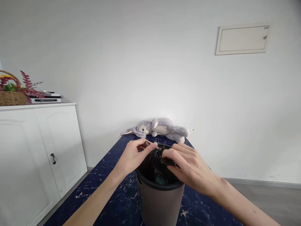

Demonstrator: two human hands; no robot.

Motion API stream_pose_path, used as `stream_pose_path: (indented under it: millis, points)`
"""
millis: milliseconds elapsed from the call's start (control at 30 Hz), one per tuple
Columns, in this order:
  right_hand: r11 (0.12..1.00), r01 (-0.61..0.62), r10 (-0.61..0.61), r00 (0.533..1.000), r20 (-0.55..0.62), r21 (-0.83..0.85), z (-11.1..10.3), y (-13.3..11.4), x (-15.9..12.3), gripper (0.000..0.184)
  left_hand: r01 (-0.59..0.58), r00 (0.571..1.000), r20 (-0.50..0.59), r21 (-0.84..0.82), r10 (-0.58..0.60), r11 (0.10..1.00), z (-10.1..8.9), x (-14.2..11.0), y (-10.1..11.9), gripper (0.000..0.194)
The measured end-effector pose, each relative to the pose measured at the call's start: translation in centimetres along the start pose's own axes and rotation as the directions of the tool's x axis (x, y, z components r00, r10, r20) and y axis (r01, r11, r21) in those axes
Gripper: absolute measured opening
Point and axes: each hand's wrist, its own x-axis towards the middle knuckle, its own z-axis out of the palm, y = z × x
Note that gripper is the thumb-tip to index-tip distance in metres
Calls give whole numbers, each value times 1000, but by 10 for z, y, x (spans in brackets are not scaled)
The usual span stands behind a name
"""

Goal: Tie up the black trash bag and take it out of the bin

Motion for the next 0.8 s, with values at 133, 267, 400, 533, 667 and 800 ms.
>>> stream_pose_path:
  millis: [133, 267, 400, 533, 667, 800]
  points:
    - [993, -64, 53, 992, 115, 97, -12, -7, -3, 26, -47, 996, -70, 174, 60, 984, -4, 3, -10, 38]
    - [959, -190, 134, 959, 251, 211, -25, -14, -8, 29, -43, 989, -124, 298, 84, 954, -7, 7, -23, 42]
    - [902, -334, 245, 918, 310, 275, -30, -16, -16, 37, -22, 990, -130, 238, 54, 971, -9, 6, -22, 42]
    - [808, -455, 341, 879, 333, 374, -27, -11, -16, 27, 32, 999, 41, -102, -28, 994, -8, 1, -4, 44]
    - [649, -525, 437, 850, 294, 550, -22, -6, -8, 26, 91, 978, 205, -304, -28, 948, -4, -1, 8, 48]
    - [361, -615, 473, 768, 431, 701, -17, -2, -5, 35, 2, 979, 202, -157, 30, 988, -3, 1, 7, 42]
